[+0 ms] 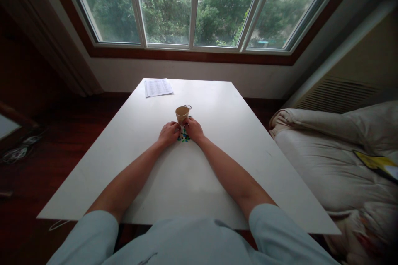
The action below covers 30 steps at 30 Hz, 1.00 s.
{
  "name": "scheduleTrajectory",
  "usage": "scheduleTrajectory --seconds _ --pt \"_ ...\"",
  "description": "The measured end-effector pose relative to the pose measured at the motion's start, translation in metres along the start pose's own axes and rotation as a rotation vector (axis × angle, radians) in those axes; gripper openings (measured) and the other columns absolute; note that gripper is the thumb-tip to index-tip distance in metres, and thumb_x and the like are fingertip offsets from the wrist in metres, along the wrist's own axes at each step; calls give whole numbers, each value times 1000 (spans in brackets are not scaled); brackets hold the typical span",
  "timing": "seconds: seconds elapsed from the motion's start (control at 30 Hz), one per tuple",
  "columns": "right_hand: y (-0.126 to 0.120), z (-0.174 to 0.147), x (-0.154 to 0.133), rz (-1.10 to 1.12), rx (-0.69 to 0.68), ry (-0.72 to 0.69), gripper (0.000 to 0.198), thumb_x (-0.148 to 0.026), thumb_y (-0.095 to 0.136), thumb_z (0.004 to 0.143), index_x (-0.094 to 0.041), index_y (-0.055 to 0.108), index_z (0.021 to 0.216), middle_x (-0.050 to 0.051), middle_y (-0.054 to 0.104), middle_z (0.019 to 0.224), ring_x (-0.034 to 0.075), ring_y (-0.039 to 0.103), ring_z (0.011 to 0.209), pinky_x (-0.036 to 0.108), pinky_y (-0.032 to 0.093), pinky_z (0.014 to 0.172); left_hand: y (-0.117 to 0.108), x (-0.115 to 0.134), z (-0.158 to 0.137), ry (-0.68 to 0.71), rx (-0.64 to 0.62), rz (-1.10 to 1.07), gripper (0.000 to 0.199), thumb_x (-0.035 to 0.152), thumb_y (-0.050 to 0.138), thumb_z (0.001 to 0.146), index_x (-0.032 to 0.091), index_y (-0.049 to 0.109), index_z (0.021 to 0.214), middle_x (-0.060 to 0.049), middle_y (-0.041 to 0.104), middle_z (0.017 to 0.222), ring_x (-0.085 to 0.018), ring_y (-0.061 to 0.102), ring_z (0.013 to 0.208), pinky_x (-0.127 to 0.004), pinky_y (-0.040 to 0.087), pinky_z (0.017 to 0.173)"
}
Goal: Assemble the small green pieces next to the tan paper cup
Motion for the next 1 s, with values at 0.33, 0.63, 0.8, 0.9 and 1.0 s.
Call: scheduleTrajectory --seconds 0.33,0.63,0.8,0.9,1.0 --pt "3 2 2 12 10 -23 33 -15 53 105 -24 79 123 9 76 136 24 71 121 31 55 103 2 -2 0 -2 0 -12 28 22 65 98 27 86 116 -10 81 138 -33 72 133 -48 55 124" --pt "1 1 2 37 12 -20 33 -14 54 104 -24 79 122 8 77 135 23 71 121 31 54 104 1 -3 0 10 9 -13 27 24 63 100 25 86 116 -10 81 139 -34 72 132 -49 55 124" --pt "5 4 5 66 52 -45 30 -13 56 102 -24 80 117 9 77 130 24 72 115 32 54 101 3 -3 0 13 9 -4 27 24 64 100 26 86 116 -9 81 138 -33 72 132 -47 56 123" --pt "6 6 6 92 81 -70 27 -13 58 101 -23 80 114 9 77 127 23 71 112 32 54 99 3 -4 1 12 12 1 27 23 65 99 27 86 116 -9 82 137 -32 72 132 -46 56 123" --pt "5 6 6 118 110 -90 24 -13 60 101 -23 79 112 8 77 123 23 70 107 33 53 96 2 -3 1 11 15 3 28 22 66 99 28 87 117 -9 82 137 -31 72 133 -46 55 124"
Point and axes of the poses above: each hand's wrist, its own z-axis towards the middle knuckle, its own y-axis out of the palm, x = y × z, the point moved 10 cm from there along z, towards the middle knuckle
